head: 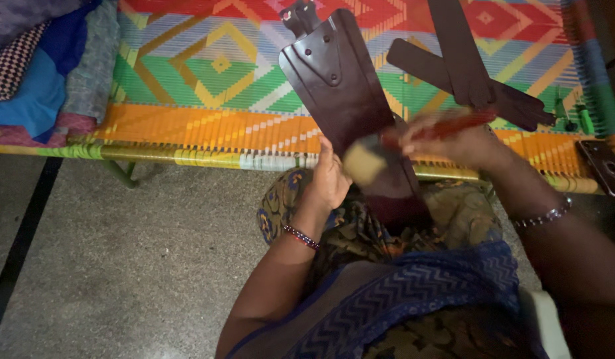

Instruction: The person cleans a fan blade with a brush, then attaches it to the fan motor housing and secures it with a screwdriver.

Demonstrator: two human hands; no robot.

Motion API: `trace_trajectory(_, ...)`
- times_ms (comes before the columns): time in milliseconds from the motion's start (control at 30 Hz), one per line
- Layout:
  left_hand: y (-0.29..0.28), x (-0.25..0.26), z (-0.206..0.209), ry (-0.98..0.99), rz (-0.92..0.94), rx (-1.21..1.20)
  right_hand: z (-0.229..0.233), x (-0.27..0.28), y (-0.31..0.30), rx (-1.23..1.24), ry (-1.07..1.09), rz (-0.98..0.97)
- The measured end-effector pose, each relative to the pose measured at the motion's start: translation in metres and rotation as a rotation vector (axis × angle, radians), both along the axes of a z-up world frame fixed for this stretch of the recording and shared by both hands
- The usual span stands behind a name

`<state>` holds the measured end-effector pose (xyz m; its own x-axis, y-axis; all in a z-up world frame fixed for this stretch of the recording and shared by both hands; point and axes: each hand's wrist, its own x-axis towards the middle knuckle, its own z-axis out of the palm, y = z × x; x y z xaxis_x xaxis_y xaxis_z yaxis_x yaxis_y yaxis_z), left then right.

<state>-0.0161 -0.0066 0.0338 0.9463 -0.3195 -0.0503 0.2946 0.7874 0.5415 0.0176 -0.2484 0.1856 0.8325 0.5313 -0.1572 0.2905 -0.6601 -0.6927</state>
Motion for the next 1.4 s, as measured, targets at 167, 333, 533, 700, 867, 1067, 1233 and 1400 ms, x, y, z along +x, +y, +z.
trace_trajectory(167, 0.002, 0.0, 0.001, -0.08, -0.094, -0.019, 0.016, 0.03, 0.011, 0.653, -0.37, -0.051)
trace_trajectory(333, 0.004, -0.004, 0.013, -0.129, -0.089, -0.07, -0.001, 0.031, 0.008, 0.749, -0.246, -0.108)
trace_trajectory(533, 0.009, -0.003, 0.012, -0.079, -0.061, -0.082, -0.045, -0.01, -0.043, 0.231, 0.173, -0.18)
trace_trajectory(700, 0.009, -0.001, 0.007, -0.083, -0.069, -0.055, -0.063, -0.04, -0.056, -0.185, 0.354, 0.002)
trace_trajectory(867, 0.007, -0.002, 0.008, -0.088, -0.055, -0.076, -0.045, -0.049, -0.042, -0.374, 0.476, -0.052)
trace_trajectory(1067, 0.011, 0.002, 0.006, -0.026, -0.023, -0.008, -0.026, -0.031, -0.034, 0.424, 0.023, 0.03)
trace_trajectory(1233, 0.011, 0.005, -0.004, -0.023, -0.049, -0.039, -0.04, -0.012, -0.046, 0.463, -0.123, -0.011)
trace_trajectory(1400, 0.013, 0.007, -0.008, -0.021, -0.029, 0.004, -0.059, -0.026, -0.058, 0.036, 0.273, -0.054)
